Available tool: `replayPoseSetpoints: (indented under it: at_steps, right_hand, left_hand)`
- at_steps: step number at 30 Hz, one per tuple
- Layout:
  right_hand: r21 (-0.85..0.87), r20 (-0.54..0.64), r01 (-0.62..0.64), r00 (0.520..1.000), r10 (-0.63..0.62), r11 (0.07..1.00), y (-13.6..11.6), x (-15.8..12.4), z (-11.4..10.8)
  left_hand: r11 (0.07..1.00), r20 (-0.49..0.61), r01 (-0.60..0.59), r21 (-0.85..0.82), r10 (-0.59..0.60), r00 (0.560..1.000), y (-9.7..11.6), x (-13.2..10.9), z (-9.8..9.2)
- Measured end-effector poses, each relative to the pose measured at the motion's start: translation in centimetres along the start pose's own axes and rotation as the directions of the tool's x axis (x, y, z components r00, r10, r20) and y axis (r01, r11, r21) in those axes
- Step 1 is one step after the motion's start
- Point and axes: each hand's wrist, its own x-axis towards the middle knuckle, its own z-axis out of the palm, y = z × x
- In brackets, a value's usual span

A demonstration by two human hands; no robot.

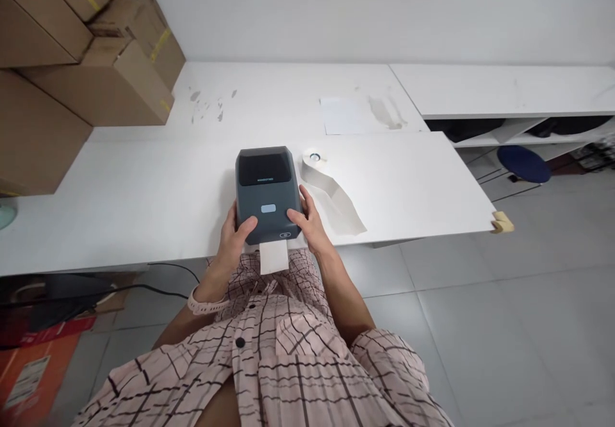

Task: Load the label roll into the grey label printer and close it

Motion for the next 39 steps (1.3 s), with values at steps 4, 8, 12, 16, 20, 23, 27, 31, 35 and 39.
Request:
replayPoseSetpoints:
  at_steps: [4,8,12,16,20,23,27,31,35,39]
  right_hand:
    - [-0.03,0.001,0.038,0.999,-0.038,0.999,0.4,0.3,0.0]
    - [-0.026,0.003,0.05,0.999,-0.05,0.998,0.5,0.5,0.0]
    - [-0.036,-0.005,0.069,0.998,-0.069,0.997,0.5,0.4,0.1]
    - [-0.042,-0.016,0.076,0.997,-0.077,0.996,0.6,0.3,0.3]
    - [-0.072,-0.014,0.084,0.996,-0.085,0.994,0.6,0.2,0.3]
    - [-0.094,-0.022,0.07,0.997,-0.072,0.993,0.3,0.2,0.4]
    - [-0.131,-0.043,0.059,0.997,-0.065,0.99,-1.2,0.3,0.9]
    - [-0.251,-0.046,0.119,0.99,-0.134,0.961,-3.0,0.8,2.0]
    - [-0.251,-0.027,0.116,0.992,-0.126,0.961,-3.7,1.3,2.5]
    - [-0.268,-0.011,0.149,0.987,-0.158,0.952,-3.6,1.4,2.3]
  left_hand:
    - [0.999,0.01,-0.022,0.036,0.021,1.0,0.0,-0.3,-0.1]
    - [0.974,-0.256,-0.111,0.199,0.161,0.953,-1.7,-3.2,-0.3]
    - [0.955,-0.343,-0.078,0.287,0.178,0.922,-4.0,-6.4,-0.4]
    - [0.972,-0.001,0.173,0.156,-0.175,0.985,-3.9,-6.2,0.5]
    - [0.92,0.164,0.391,-0.031,-0.381,0.91,-2.7,-5.1,1.4]
    - [0.947,0.172,0.321,0.002,-0.316,0.933,-2.6,-4.9,1.2]
    - [0.971,0.172,0.174,0.165,-0.202,0.964,-3.1,-4.8,0.4]
    - [0.961,0.226,0.123,0.248,-0.181,0.957,-3.4,-5.0,-1.2]
    - [0.97,0.021,0.078,0.229,-0.084,0.996,-3.6,-4.8,-3.6]
    - [0.974,-0.273,-0.067,0.217,0.126,0.954,-2.6,-3.6,-4.3]
